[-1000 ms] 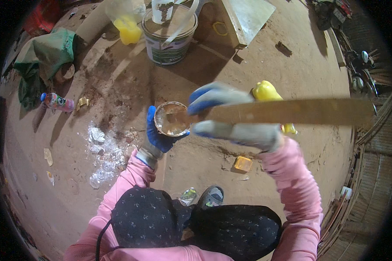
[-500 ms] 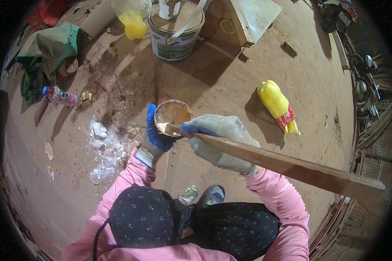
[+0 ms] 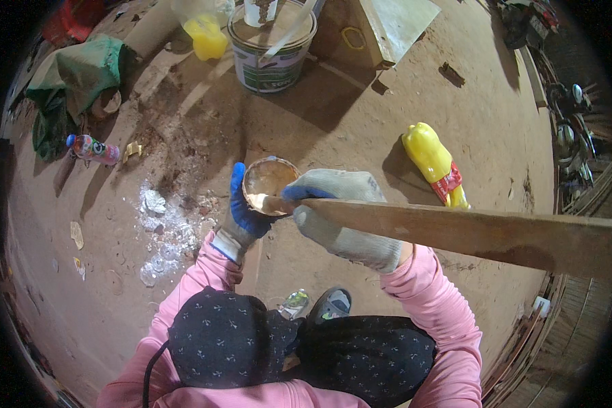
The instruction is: The person crouches on the floor and mixes a brown paste in a small container using a wooden stick. They add a dark liquid from a plastic bottle and a white powder from a bag, then continue stirring the mixture.
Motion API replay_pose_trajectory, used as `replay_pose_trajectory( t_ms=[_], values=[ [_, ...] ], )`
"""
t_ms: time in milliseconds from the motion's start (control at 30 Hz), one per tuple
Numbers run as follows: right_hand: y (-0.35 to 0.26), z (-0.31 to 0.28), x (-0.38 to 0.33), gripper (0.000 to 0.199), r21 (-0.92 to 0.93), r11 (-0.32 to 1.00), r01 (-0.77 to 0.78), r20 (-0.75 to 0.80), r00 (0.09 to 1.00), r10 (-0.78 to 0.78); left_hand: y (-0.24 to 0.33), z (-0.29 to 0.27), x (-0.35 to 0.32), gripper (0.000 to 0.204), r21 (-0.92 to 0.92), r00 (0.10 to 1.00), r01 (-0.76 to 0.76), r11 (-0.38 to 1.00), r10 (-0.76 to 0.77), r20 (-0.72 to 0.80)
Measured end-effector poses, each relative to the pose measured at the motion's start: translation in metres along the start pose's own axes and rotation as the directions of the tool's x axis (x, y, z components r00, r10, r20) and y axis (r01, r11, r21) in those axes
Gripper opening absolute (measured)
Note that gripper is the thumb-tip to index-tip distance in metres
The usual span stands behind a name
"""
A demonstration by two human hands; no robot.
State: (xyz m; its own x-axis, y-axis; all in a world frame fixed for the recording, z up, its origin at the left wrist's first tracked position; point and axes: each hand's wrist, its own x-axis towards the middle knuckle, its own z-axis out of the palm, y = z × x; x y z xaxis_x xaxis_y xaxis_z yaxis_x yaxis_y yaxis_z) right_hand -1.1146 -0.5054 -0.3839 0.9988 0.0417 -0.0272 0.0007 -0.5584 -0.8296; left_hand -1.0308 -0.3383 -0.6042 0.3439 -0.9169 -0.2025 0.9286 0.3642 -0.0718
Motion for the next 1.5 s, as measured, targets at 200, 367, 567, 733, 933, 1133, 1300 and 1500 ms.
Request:
replay_pose_trajectory(
  t_ms=[200,367,567,733,933,1133,1300,1500],
  values=[
    [0.005,0.007,0.007,0.024,-0.051,0.998,0.028,-0.167,0.985,-0.037,-0.005,0.004,0.0,0.085,0.006,1.0,-0.012,1.0,0.012,-0.027],
    [0.0,0.003,0.003,0.024,-0.176,0.983,0.055,-0.125,0.989,-0.078,-0.001,0.005,-0.001,0.078,0.013,1.0,0.013,1.0,-0.013,-0.003],
    [-0.005,0.006,0.01,0.023,0.039,0.999,0.018,-0.054,0.998,-0.016,-0.007,0.006,0.001,0.08,0.035,1.0,-0.012,0.999,0.013,-0.028],
    [-0.008,0.003,0.013,0.023,-0.122,0.992,0.042,-0.138,0.989,-0.059,-0.009,0.006,0.002,0.08,0.042,1.0,-0.02,0.999,0.02,0.004],
    [-0.003,-0.002,0.008,0.021,-0.038,0.998,0.056,-0.009,0.998,-0.056,-0.004,0.0,0.003,0.082,0.045,1.0,-0.016,0.999,0.017,-0.013],
    [0.002,0.005,0.009,0.022,-0.085,0.994,0.069,-0.186,0.979,-0.083,-0.006,-0.002,0.003,0.084,0.059,0.996,-0.021,0.998,0.026,-0.084],
    [-0.004,-0.005,0.003,0.022,-0.118,0.99,-0.082,-0.11,0.992,0.069,-0.001,0.0,0.003,0.085,0.02,0.999,-0.019,1.0,0.02,-0.045],
    [0.011,0.012,0.008,0.021,-0.18,0.978,0.107,-0.218,0.965,-0.146,-0.001,0.006,0.004,0.082,-0.017,0.998,-0.018,1.0,0.017,-0.062]
  ],
)
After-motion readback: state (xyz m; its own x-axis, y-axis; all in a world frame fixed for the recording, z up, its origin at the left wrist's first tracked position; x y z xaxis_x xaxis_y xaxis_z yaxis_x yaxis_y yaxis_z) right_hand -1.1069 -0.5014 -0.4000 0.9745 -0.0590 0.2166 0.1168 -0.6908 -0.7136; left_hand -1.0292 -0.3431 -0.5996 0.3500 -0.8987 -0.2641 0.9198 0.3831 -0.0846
